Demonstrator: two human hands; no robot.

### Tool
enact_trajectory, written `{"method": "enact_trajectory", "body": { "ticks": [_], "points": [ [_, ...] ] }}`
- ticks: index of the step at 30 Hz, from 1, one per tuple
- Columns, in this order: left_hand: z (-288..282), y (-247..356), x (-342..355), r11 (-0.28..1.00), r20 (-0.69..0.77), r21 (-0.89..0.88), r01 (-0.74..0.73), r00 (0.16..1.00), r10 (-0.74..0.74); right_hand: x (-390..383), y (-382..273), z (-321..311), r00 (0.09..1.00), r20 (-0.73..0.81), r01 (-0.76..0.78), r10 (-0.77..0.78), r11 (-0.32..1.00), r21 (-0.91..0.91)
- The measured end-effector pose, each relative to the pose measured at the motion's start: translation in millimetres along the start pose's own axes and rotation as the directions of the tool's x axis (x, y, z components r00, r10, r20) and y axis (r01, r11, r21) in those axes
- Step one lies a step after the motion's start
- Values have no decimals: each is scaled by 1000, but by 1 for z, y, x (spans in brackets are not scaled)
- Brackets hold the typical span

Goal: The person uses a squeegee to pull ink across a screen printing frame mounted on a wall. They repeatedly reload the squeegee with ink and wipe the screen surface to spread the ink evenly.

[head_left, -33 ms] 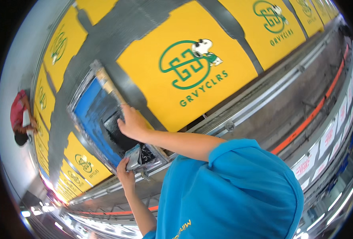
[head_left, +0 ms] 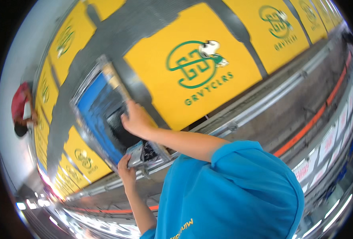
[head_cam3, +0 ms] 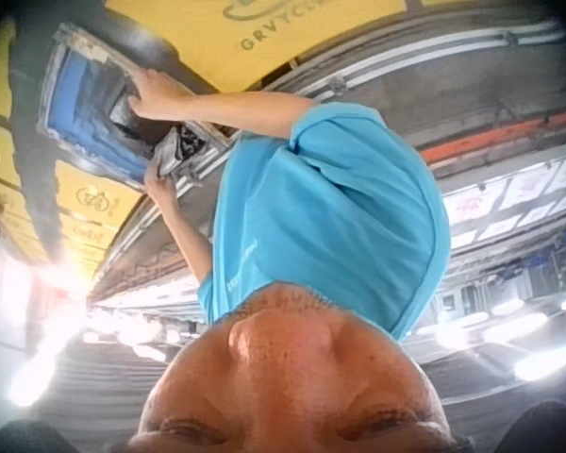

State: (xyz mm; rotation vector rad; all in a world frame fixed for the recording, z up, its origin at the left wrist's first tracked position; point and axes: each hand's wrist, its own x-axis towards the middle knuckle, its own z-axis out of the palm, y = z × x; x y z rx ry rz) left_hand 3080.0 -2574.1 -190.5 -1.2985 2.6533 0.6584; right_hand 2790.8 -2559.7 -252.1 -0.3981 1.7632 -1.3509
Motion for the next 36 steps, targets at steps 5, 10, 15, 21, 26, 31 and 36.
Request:
{"method": "enact_trajectory", "body": {
  "ticks": [5, 10, 15, 21, 26, 31, 36],
  "points": [
    [0, -20, -16, 993, -114, -74, -92, 990, 83, -20, -31, 26, 972, -181, 114, -148, 976, -188],
    [-32, -59, -12, 976, -274, -150, -156, 955, 111, -7, -72, 95, 946, -165, 228, -280, 933, -278],
    [-95, -200, -43, 985, -368, -100, -137, 925, 92, -14, -74, 259, 873, -155, 431, -462, 881, -196],
    [-139, -351, -69, 978, -341, -118, -171, 932, 122, -26, -48, 404, 889, -174, 371, -424, 888, -271],
    [-168, -344, -72, 986, -232, -20, -166, 960, 157, -36, -47, 410, 840, -295, 388, -455, 885, -258],
    [-171, -353, -80, 966, -204, -12, -258, 946, 250, -45, -28, 417, 835, -294, 408, -465, 882, -237],
    [-153, -335, -66, 982, -352, -189, 2, 933, -70, -32, -6, 401, 852, -279, 413, -443, 896, -162]
  ]
}}
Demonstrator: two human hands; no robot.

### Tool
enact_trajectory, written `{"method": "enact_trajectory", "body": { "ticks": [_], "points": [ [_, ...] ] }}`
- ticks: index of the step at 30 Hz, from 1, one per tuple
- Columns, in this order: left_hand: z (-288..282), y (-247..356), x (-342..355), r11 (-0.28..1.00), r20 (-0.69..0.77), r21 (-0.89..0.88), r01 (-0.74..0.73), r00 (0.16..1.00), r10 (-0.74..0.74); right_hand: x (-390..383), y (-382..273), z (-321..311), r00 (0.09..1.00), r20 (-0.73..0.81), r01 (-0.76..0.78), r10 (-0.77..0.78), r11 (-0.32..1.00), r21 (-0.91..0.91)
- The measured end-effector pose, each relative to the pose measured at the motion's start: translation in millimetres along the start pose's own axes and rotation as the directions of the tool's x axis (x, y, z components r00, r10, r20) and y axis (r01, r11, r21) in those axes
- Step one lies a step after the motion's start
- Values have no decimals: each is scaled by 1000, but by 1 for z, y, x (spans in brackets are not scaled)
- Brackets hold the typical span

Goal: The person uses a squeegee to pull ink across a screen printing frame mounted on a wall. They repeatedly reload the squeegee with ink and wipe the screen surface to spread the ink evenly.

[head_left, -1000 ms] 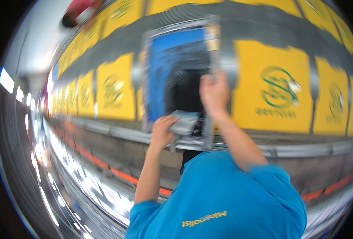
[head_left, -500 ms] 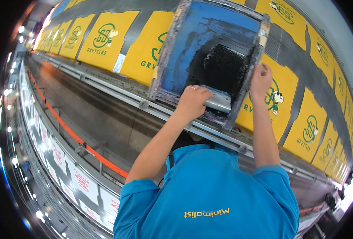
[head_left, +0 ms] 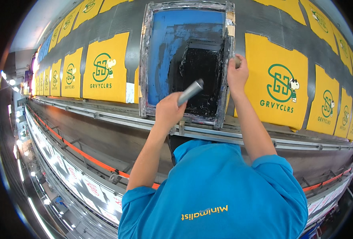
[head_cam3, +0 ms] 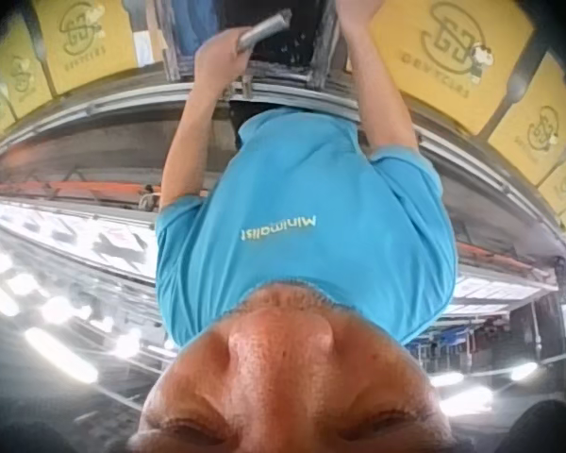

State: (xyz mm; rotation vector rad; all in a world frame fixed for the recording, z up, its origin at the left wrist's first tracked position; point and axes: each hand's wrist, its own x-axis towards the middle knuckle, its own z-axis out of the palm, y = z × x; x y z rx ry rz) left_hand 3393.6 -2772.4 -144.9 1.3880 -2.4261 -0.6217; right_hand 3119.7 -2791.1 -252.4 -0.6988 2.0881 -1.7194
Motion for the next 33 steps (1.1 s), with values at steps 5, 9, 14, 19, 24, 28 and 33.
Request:
{"method": "enact_trajectory", "body": {
  "ticks": [5, 9, 14, 19, 24, 28, 33],
  "points": [
    [4, -1, 36, 973, -142, -31, 229, 963, -231, 3, 23, -5, 997, -4, -74, 74, 995, -62],
    [-5, -31, 83, 956, -130, 14, 293, 948, -289, 4, 27, 6, 990, -14, -140, 139, 982, -130],
    [15, -26, 106, 955, -59, 120, 271, 962, -266, 2, 20, 12, 994, -31, -112, 108, 941, -321],
    [25, -15, 99, 999, 96, -5, 33, 995, -33, -4, 4, 9, 986, -42, -162, 158, 907, -389],
    [8, -23, 168, 905, 269, 8, -425, 873, 408, -3, -3, 7, 987, -45, -162, 156, 912, -376],
    [18, -20, 236, 850, 340, 47, -525, 808, 480, -6, 1, 3, 986, -38, -162, 160, 902, -400],
    [20, -14, 257, 930, 471, 17, -368, 823, 318, 6, -22, -8, 996, -35, -89, 83, 852, -516]
  ]
}}
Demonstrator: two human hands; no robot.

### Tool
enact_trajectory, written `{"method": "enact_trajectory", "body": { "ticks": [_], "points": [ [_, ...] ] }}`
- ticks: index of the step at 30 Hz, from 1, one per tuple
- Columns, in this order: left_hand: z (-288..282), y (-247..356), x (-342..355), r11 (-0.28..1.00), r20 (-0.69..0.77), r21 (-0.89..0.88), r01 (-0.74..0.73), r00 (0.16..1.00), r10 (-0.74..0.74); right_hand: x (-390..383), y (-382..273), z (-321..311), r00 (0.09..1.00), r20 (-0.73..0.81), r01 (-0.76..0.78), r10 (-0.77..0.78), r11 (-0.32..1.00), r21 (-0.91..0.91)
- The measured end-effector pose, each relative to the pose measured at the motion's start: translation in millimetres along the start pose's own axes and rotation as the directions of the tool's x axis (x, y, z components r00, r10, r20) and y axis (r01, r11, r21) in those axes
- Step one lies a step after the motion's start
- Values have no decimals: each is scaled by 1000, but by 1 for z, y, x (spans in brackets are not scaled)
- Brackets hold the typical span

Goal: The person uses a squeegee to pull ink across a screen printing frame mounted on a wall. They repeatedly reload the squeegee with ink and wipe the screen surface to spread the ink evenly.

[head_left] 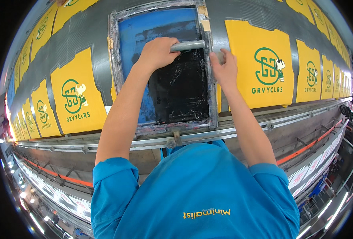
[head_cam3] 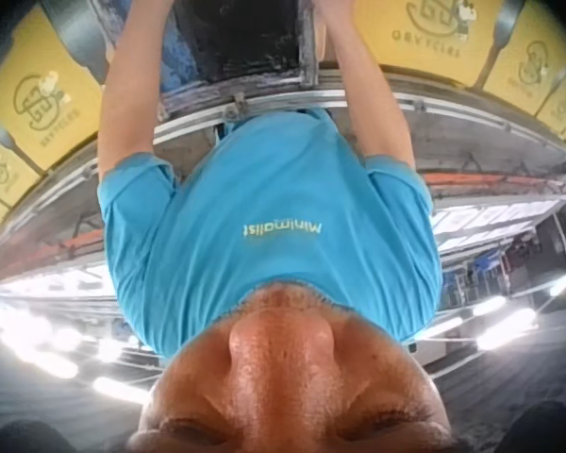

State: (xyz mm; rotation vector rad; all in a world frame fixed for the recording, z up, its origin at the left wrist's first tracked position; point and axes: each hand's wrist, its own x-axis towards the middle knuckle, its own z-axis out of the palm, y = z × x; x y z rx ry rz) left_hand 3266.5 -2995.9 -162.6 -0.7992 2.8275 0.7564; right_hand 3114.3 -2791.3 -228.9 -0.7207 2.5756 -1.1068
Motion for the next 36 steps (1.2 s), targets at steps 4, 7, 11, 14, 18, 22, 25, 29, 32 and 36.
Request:
{"method": "enact_trajectory", "body": {
  "ticks": [4, 7, 11, 14, 18, 22, 25, 29, 32, 36],
  "points": [
    [-6, 6, 7, 996, 29, 42, 73, 997, -75, 47, -40, -14, 663, 40, 745, -747, 665, 56],
    [1, 2, 16, 987, 28, 100, 122, 992, -126, 66, -60, 10, 605, 479, 723, -636, 691, 5],
    [37, 3, -6, 992, -146, 106, 67, 988, -52, 31, -38, 26, 661, 291, 732, -692, 681, -42],
    [70, 30, -68, 990, -179, 130, 52, 983, -29, -29, -12, 3, 641, 322, 746, -697, 664, -49],
    [77, 67, -134, 1000, -131, -1, 4, 991, -4, -99, -7, -31, 626, 207, 767, -752, 641, 11],
    [45, 55, -105, 995, 148, -21, 95, 985, -91, -67, -21, -39, 617, 466, 701, -634, 712, 40],
    [9, 32, -40, 998, 8, -26, 50, 999, -49, 11, -45, -26, 597, 441, 753, -670, 658, -19],
    [-1, 11, 24, 993, -30, 21, 120, 992, -119, 72, -62, 9, 644, 439, 719, -627, 691, -69],
    [33, 13, 4, 990, -131, 27, 135, 983, -131, 45, -37, 18, 655, 416, 720, -631, 688, -91],
    [79, 45, -80, 999, -243, 33, 41, 970, -32, -37, -1, -8, 616, 335, 760, -712, 650, -16]
  ]
}}
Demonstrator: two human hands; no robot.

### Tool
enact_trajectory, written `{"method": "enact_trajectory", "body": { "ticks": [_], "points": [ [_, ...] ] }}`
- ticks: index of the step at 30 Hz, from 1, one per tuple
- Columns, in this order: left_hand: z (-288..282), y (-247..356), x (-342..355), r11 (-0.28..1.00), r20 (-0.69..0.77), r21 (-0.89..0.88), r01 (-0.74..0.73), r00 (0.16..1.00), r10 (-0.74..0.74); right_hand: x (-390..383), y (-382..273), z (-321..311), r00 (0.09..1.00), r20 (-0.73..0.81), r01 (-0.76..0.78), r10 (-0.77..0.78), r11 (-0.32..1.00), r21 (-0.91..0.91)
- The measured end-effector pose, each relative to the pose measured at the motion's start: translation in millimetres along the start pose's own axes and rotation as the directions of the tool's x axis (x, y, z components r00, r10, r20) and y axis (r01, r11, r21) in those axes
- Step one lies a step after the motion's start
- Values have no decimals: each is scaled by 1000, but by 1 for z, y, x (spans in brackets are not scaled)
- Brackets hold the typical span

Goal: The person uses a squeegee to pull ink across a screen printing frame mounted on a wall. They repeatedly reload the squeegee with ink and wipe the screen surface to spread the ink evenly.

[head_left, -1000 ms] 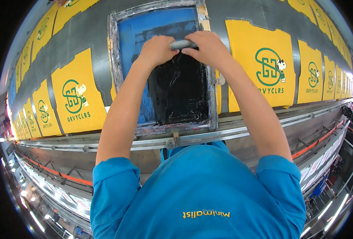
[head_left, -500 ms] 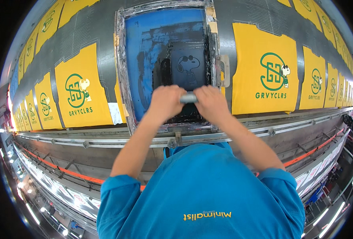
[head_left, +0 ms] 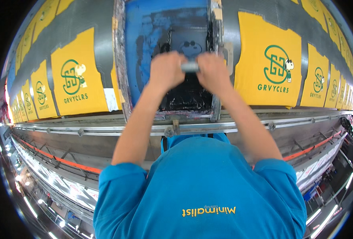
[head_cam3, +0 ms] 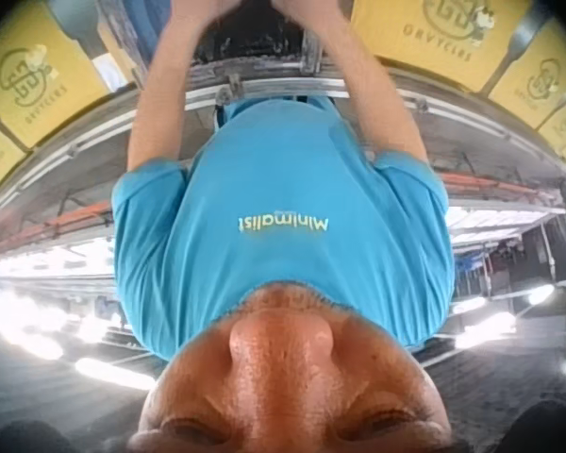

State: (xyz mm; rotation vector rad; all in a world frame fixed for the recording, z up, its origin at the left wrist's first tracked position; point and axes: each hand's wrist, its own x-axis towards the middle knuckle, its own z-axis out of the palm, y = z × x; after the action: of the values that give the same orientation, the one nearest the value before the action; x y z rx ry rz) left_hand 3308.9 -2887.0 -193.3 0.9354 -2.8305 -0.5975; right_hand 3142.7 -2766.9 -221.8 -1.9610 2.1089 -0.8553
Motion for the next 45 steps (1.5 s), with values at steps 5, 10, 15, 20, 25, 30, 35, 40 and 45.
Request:
{"method": "enact_trajectory", "body": {
  "ticks": [5, 10, 15, 20, 25, 30, 35, 40, 45],
  "points": [
    [-4, 36, -74, 997, 124, -75, -6, 992, 15, -71, -53, -34, 995, 81, -64, 52, 986, 153],
    [-4, 37, -84, 983, 46, -153, -104, 993, 112, -49, 19, -33, 870, -268, -337, 414, 896, 289],
    [2, 46, -104, 987, 90, -161, -29, 995, 44, -7, 73, -7, 669, 8, -672, 743, 600, 434],
    [-15, 41, -129, 965, -12, -222, -141, 990, 142, 12, 39, -37, 548, -137, -676, 825, 533, 509],
    [-64, -29, -171, 954, -122, -267, -132, 987, 102, 44, -54, -13, 636, -107, -581, 764, 566, 585],
    [-123, -167, -224, 962, -110, -263, -73, 993, 45, 108, -175, 92, 645, -115, -564, 756, 572, 595],
    [-170, -288, -271, 975, -70, -221, -35, 997, 19, 160, -279, 185, 610, -72, -477, 789, 439, 761],
    [-207, -337, -300, 989, -3, -123, -77, 997, 77, 186, -319, 236, 584, -36, -437, 811, 352, 828],
    [-227, -370, -276, 986, 14, -119, -120, 992, 122, 188, -316, 264, 578, -65, -465, 814, 394, 793]
  ]
}}
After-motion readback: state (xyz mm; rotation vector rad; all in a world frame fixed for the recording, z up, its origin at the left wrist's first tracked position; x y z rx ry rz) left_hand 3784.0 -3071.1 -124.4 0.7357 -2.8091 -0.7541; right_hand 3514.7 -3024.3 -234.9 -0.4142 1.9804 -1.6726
